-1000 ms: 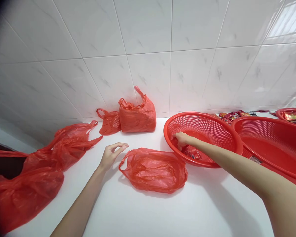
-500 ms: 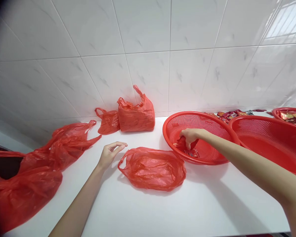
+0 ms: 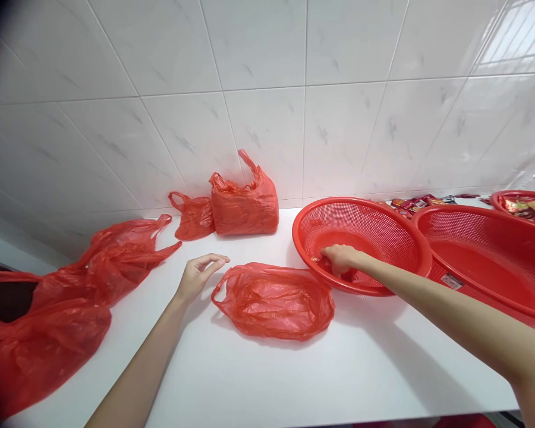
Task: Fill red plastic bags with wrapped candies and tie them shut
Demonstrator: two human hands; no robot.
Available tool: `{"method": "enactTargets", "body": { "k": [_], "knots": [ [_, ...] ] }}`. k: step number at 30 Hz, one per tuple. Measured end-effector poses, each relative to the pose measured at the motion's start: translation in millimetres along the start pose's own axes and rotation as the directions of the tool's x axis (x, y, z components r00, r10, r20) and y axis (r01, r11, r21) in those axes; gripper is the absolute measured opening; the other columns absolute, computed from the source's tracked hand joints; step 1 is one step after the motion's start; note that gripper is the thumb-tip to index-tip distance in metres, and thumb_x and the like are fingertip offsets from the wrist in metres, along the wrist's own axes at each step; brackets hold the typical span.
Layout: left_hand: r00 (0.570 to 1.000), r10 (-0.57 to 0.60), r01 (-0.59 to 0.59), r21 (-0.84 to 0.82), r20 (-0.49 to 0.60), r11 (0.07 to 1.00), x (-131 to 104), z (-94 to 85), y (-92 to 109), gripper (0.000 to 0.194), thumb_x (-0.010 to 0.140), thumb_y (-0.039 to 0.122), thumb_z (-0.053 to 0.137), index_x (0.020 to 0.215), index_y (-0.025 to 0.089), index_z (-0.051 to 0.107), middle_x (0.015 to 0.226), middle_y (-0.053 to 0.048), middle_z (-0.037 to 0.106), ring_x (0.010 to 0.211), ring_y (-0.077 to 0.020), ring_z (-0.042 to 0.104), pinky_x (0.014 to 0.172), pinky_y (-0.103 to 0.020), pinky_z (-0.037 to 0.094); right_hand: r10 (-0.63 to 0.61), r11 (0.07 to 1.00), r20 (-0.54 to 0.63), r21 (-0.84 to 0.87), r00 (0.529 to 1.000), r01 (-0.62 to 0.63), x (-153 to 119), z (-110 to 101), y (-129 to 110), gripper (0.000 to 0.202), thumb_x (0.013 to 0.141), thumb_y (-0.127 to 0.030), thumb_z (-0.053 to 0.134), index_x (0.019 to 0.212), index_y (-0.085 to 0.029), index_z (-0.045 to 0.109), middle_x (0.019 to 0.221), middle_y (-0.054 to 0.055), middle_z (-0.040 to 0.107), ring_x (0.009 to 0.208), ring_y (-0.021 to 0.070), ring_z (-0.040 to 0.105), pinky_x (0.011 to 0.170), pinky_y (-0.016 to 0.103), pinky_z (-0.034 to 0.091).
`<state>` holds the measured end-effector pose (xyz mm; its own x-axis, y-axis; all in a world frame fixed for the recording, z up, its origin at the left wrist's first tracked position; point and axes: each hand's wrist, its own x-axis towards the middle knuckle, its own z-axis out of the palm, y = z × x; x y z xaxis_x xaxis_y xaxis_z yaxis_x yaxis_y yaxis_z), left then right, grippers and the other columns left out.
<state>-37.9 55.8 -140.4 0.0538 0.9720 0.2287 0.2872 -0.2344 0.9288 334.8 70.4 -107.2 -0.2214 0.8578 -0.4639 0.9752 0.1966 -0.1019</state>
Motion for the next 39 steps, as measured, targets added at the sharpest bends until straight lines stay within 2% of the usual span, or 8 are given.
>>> {"method": "enactTargets", "body": {
  "k": [5,9,14,17,23,29,33,39],
  "knots": [
    [1.0,0.008,-0.008,0.008,0.002,1.0,0.5,-0.5,0.1,0.029,0.072,0.05,0.075,0.071,0.021,0.075,0.087,-0.008,0.079,0.092,-0.0278,0.072,0.095,-0.042,0.053,0.08,0.996,-0.071,0.047,0.994,-0.077,1.8,-8.7,2.3,0.036,0.056,-0.012,0.073,0.089,-0.024,0.069,0.09,0.004,0.072,0.084,0.0258,0.068,0.059,0.027,0.042],
    [1.0,0.003,-0.003,0.0,-0.009,1.0,0.4,-1.3,0.7,0.031,0.071,0.051,0.077,0.071,0.02,0.075,0.087,-0.009,0.079,0.092,-0.0282,0.072,0.095,-0.043,0.053,0.141,0.989,-0.185,0.056,0.972,-0.133,3.7,-26.0,8.8,0.027,0.062,-0.017,0.068,0.088,-0.023,0.071,0.088,0.006,0.071,0.086,0.0279,0.067,0.06,0.029,0.041],
    [1.0,0.007,-0.007,0.002,-0.011,1.0,0.3,-2.2,1.5,0.033,0.071,0.053,0.077,0.072,0.02,0.076,0.087,-0.009,0.079,0.092,-0.0285,0.071,0.095,-0.044,0.053,0.056,0.996,-0.158,0.072,0.986,-0.045,6.7,-40.5,10.4,0.034,0.066,-0.028,0.072,0.099,-0.022,0.073,0.091,0.004,0.072,0.087,0.025,0.067,0.063,0.027,0.043],
    [1.0,0.005,-0.005,0.005,-0.01,1.0,0.6,-2.2,1.0,0.033,0.071,0.053,0.077,0.071,0.02,0.076,0.086,-0.009,0.079,0.092,-0.0285,0.071,0.095,-0.044,0.053,-0.008,0.998,-0.112,0.062,0.994,0.015,12.1,-37.0,6.0,0.044,0.064,-0.032,0.077,0.106,-0.021,0.072,0.1,0.005,0.072,0.092,0.0263,0.067,0.066,0.027,0.045],
    [1.0,0.0,0.0,-0.001,-0.002,1.0,0.3,-1.5,0.0,0.031,0.07,0.051,0.077,0.071,0.02,0.075,0.086,-0.009,0.079,0.091,-0.0281,0.071,0.094,-0.042,0.053,-0.106,0.994,-0.002,0.035,0.994,0.106,18.5,-16.0,-4.5,0.061,0.06,-0.017,0.078,0.119,-0.027,0.068,0.108,0.005,0.072,0.093,0.0257,0.068,0.067,0.027,0.047],
    [1.0,0.0,0.0,0.015,0.012,1.0,-0.1,-1.5,-0.4,0.03,0.072,0.051,0.076,0.071,0.021,0.075,0.085,-0.008,0.078,0.09,-0.0275,0.071,0.093,-0.041,0.053,-0.103,0.995,-0.072,-0.018,0.992,0.102,12.8,-5.3,-14.6,0.033,0.073,-0.014,0.067,0.105,-0.022,0.071,0.104,0.01,0.07,0.095,0.0271,0.066,0.07,0.03,0.045],
    [1.0,0.002,-0.003,0.011,0.018,1.0,0.0,-1.4,-1.5,0.031,0.071,0.051,0.076,0.071,0.02,0.075,0.085,-0.009,0.078,0.09,-0.0274,0.071,0.092,-0.041,0.053,-0.07,0.997,-0.108,-0.025,0.992,0.068,12.6,-4.3,-20.1,0.025,0.072,-0.013,0.068,0.096,-0.021,0.073,0.107,0.01,0.07,0.093,0.027,0.067,0.066,0.028,0.044],
    [1.0,0.001,-0.001,0.017,0.017,1.0,-0.4,-1.5,-1.1,0.029,0.072,0.05,0.075,0.071,0.021,0.075,0.085,-0.008,0.078,0.089,-0.0273,0.071,0.092,-0.04,0.053,0.0,1.0,-0.189,-0.008,0.982,-0.002,14.5,-12.0,-20.1,0.027,0.068,-0.013,0.067,0.093,-0.02,0.073,0.102,0.011,0.073,0.089,0.0281,0.069,0.061,0.029,0.043]
  ]
}}
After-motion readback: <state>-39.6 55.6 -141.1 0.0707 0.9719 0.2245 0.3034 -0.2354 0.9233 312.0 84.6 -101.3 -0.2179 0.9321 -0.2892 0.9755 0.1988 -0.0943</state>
